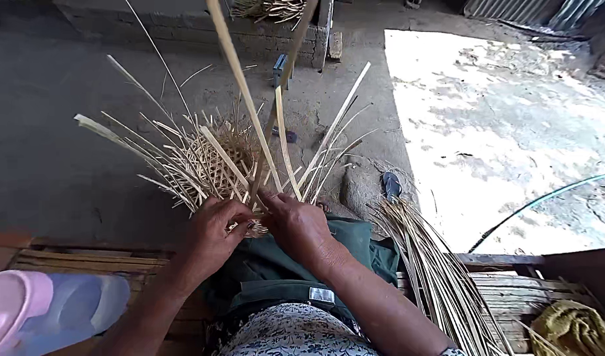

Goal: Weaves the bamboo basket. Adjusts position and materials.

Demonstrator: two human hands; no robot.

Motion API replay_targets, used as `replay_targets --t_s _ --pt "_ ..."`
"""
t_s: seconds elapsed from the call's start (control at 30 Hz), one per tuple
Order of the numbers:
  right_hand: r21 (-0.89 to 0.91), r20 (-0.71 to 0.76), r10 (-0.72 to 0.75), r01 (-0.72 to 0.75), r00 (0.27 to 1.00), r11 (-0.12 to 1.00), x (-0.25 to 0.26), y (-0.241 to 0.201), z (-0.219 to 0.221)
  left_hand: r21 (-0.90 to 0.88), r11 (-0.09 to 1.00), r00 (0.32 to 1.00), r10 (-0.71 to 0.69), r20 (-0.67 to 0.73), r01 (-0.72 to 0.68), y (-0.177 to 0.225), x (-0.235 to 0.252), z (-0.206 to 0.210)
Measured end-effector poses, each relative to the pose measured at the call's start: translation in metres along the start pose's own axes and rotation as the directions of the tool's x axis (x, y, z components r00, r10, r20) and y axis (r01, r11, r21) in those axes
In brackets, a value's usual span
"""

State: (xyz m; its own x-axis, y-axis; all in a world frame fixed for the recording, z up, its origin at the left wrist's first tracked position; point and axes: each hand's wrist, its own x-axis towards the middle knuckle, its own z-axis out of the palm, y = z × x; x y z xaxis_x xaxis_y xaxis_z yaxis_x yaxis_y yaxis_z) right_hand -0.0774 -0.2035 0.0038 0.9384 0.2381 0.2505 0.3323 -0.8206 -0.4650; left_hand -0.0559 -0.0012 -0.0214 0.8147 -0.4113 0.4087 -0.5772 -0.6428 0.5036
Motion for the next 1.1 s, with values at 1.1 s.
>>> replay_targets --t_s 1.1 --pt "0.346 0.089 0.029 -0.058 0.996 0.936 0.003 0.017 0.001 -0.702 0.675 0.97 -0.219 0.102 0.226 -0.025 -0.001 0.0"
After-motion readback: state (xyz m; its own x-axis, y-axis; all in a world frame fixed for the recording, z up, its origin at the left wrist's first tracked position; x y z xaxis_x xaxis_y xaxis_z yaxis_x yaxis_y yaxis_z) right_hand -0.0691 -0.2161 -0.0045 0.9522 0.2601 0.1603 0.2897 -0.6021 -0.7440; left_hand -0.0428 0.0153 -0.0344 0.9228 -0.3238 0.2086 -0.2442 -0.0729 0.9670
